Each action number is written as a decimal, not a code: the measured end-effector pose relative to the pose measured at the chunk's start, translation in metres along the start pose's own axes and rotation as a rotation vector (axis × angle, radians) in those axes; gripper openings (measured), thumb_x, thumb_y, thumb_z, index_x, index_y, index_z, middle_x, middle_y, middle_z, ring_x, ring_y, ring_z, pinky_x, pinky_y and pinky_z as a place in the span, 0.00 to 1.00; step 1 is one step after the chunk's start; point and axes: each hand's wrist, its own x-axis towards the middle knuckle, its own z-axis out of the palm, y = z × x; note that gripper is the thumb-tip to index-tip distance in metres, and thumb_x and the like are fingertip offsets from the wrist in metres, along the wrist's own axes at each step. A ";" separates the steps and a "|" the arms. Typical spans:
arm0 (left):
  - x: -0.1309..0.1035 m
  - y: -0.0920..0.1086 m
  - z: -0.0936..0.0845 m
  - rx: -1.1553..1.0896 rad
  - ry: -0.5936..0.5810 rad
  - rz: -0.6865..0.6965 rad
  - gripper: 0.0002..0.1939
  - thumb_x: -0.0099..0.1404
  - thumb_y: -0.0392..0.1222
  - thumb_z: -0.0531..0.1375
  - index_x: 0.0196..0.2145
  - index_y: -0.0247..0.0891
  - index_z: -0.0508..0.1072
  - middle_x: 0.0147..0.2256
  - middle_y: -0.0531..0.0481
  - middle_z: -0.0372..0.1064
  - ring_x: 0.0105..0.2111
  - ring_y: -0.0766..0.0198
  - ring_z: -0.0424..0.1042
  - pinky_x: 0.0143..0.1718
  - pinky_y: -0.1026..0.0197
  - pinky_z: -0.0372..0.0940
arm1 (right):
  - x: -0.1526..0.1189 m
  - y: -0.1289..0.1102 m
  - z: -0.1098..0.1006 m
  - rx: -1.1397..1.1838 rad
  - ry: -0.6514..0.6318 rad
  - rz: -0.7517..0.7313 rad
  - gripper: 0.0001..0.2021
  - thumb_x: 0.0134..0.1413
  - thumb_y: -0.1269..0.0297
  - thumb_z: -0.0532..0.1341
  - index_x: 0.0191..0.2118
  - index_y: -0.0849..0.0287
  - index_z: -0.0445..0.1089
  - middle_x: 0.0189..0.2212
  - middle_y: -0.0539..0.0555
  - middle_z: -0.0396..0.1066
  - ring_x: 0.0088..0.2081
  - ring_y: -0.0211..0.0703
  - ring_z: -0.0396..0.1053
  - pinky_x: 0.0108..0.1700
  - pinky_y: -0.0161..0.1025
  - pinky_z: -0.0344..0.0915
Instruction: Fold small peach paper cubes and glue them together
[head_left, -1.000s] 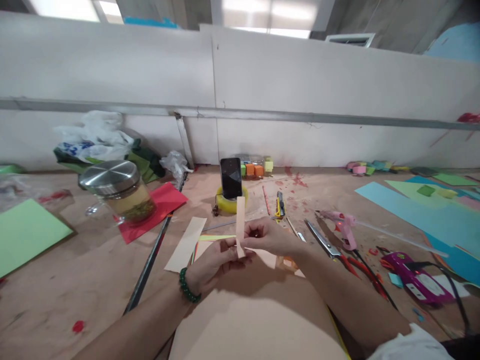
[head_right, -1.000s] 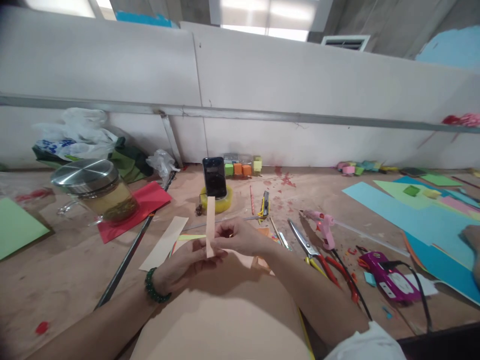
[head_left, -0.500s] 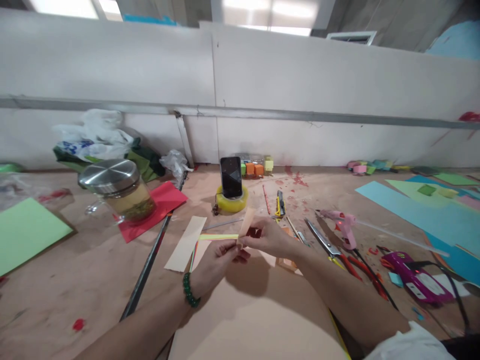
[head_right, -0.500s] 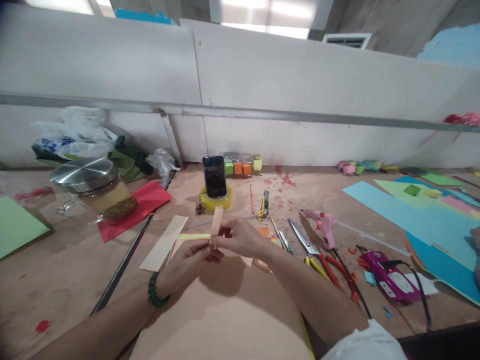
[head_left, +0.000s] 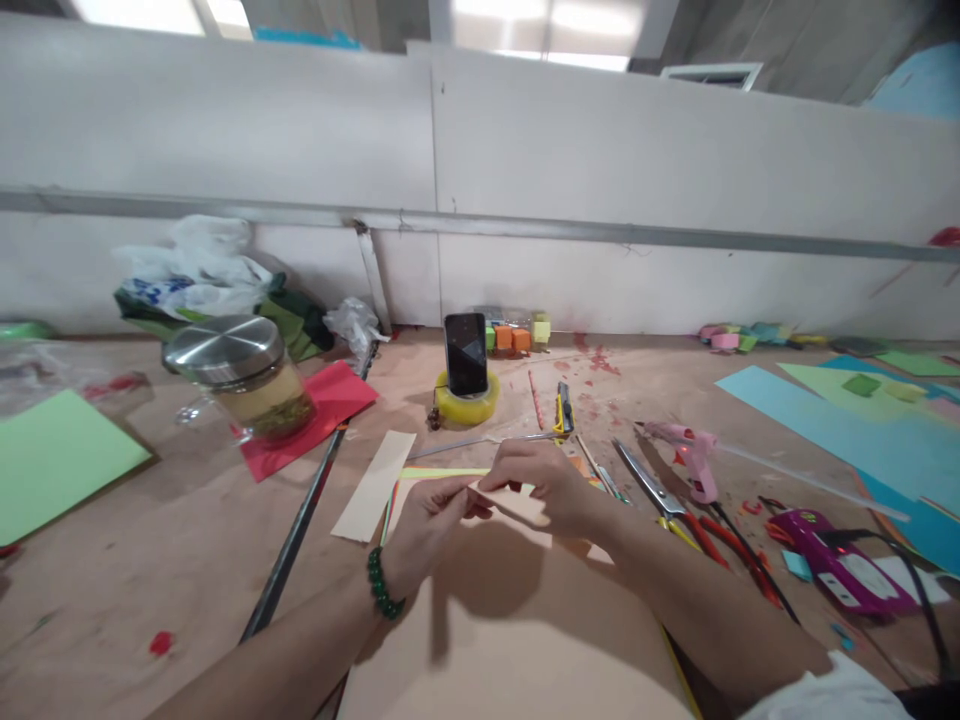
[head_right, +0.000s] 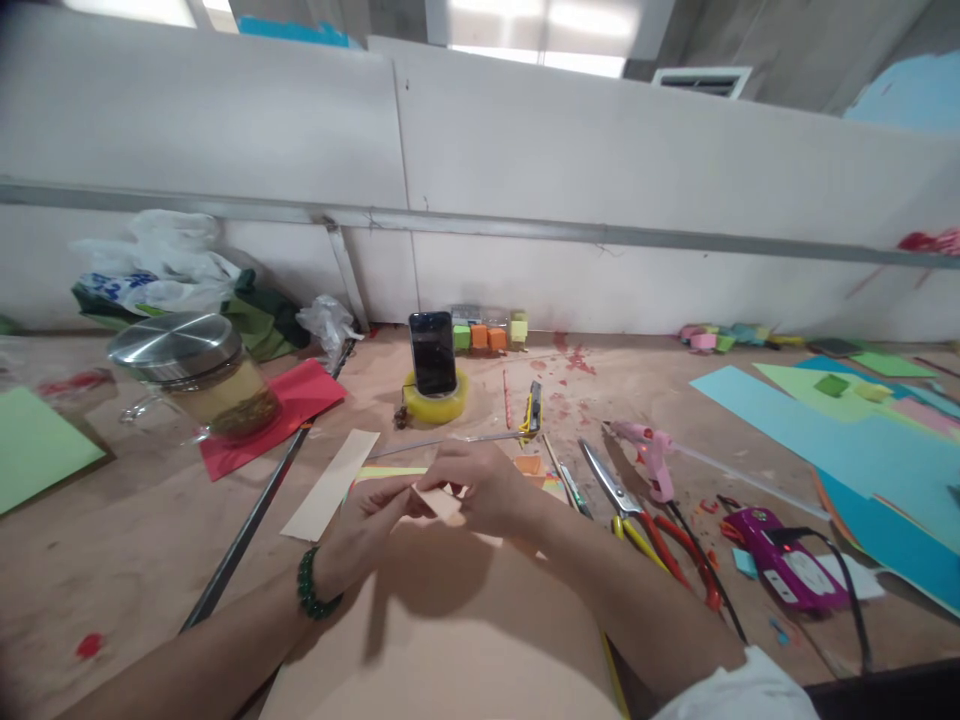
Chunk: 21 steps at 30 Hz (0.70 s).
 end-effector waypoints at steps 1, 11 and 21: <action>-0.001 0.001 0.000 0.005 0.018 -0.010 0.17 0.58 0.51 0.61 0.24 0.34 0.77 0.22 0.48 0.73 0.26 0.62 0.70 0.30 0.62 0.66 | 0.000 -0.002 0.000 -0.066 -0.017 -0.046 0.07 0.59 0.68 0.58 0.31 0.60 0.72 0.23 0.52 0.68 0.25 0.36 0.64 0.26 0.31 0.59; 0.003 0.001 0.001 -0.247 0.036 -0.137 0.18 0.52 0.53 0.66 0.30 0.33 0.78 0.25 0.49 0.73 0.26 0.62 0.69 0.31 0.61 0.66 | -0.007 0.003 0.016 -0.566 -0.059 -0.292 0.11 0.61 0.77 0.51 0.30 0.61 0.67 0.22 0.50 0.63 0.25 0.38 0.60 0.27 0.36 0.55; 0.004 -0.001 0.001 -0.102 0.054 -0.022 0.17 0.57 0.54 0.62 0.29 0.34 0.76 0.26 0.49 0.72 0.29 0.62 0.69 0.33 0.61 0.66 | -0.008 0.009 0.013 -0.435 -0.102 -0.183 0.11 0.58 0.77 0.50 0.31 0.60 0.67 0.26 0.53 0.67 0.29 0.39 0.63 0.30 0.35 0.60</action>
